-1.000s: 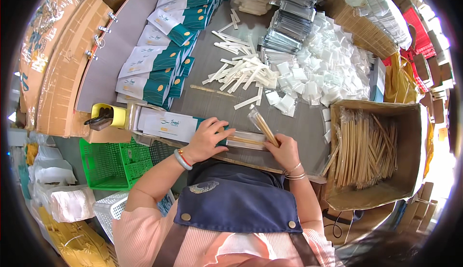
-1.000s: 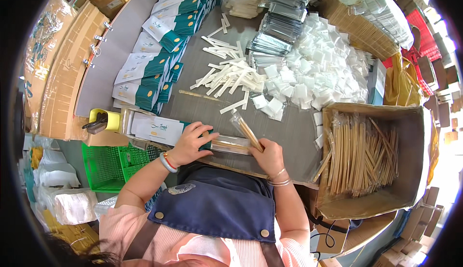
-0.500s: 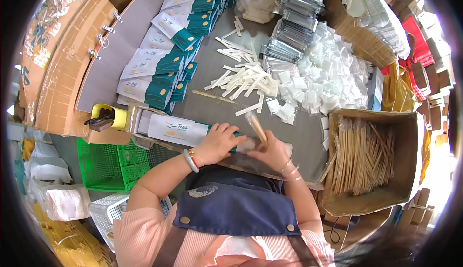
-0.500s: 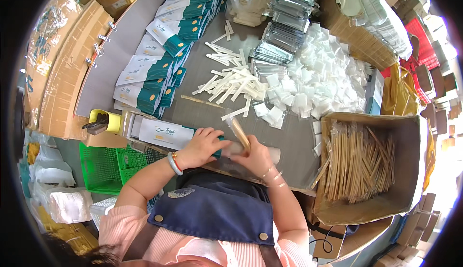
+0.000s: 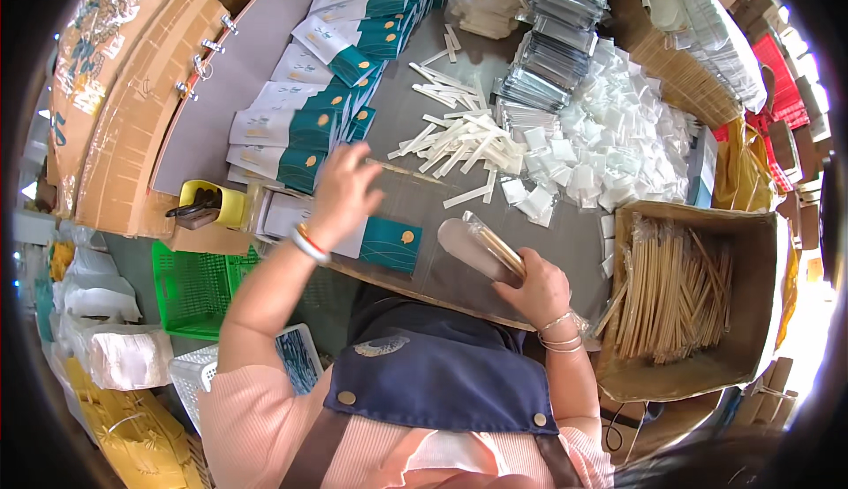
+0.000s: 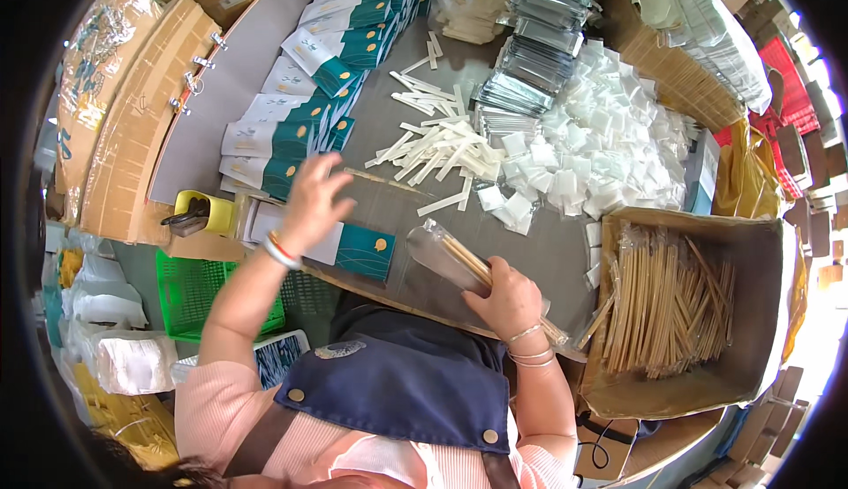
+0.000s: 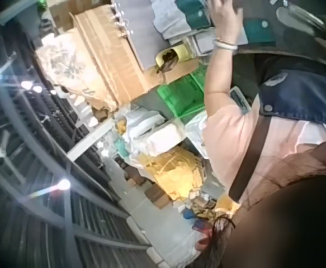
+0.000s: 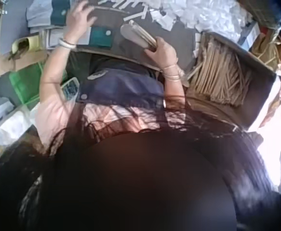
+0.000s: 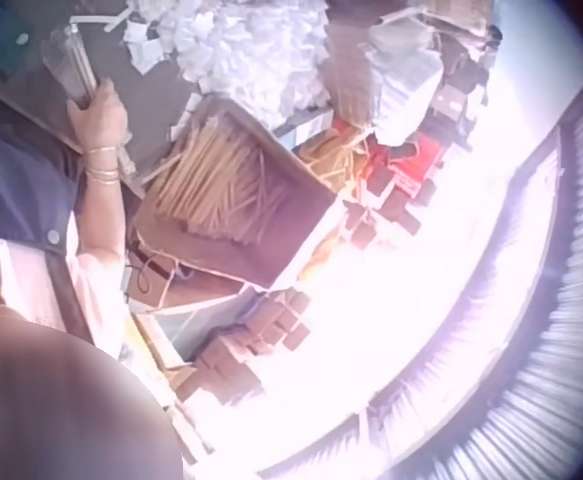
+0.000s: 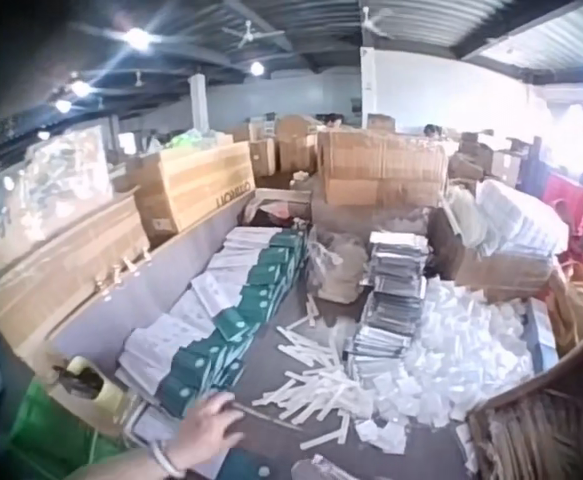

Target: Packing wooden chopsticks into plastic sleeves and sealing them with a heat sealer.

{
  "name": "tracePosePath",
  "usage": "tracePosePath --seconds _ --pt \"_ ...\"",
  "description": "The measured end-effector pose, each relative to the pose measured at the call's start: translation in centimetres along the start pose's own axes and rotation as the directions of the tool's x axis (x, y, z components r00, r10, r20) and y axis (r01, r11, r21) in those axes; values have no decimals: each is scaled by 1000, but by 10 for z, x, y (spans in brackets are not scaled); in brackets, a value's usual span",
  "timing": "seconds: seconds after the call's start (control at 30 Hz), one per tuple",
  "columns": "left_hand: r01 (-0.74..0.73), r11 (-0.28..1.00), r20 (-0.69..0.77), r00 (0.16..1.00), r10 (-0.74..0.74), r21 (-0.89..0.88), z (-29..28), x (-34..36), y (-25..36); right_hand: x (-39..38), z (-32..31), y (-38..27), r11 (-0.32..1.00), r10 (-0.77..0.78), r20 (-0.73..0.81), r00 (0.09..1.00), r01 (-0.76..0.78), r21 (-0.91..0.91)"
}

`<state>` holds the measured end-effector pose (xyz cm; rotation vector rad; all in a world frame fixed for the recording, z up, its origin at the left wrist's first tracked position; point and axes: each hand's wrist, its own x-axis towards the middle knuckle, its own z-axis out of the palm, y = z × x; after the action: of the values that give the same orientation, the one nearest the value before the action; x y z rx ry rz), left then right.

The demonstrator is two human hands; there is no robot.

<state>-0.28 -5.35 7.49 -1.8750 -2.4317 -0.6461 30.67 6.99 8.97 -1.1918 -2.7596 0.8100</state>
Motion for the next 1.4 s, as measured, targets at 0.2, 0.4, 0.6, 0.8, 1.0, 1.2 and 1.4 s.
tracePosePath --seconds 0.2,0.4,0.6,0.8,1.0,1.2,1.4 --pt "303 951 92 950 -297 -58 66 -64 49 1 5 -10 994 26 126 992 -13 -106" --pt "315 930 104 948 -301 -187 64 -63 42 5 17 -9 994 -25 211 977 47 -103" --pt "328 929 134 942 -308 -170 63 -57 45 24 31 -24 993 -118 242 963 113 34" --pt "275 949 285 932 -224 -156 47 -39 48 49 42 -27 958 -189 51 981 173 230" --pt "-276 926 91 947 308 -256 106 49 70 124 -17 26 999 -44 -301 953 48 6" --pt "-391 917 197 896 399 -81 135 100 66 234 -24 59 986 -133 -315 940 92 -140" --pt "-380 921 332 861 385 -84 111 102 14 283 -22 60 947 -87 -104 991 50 -319"
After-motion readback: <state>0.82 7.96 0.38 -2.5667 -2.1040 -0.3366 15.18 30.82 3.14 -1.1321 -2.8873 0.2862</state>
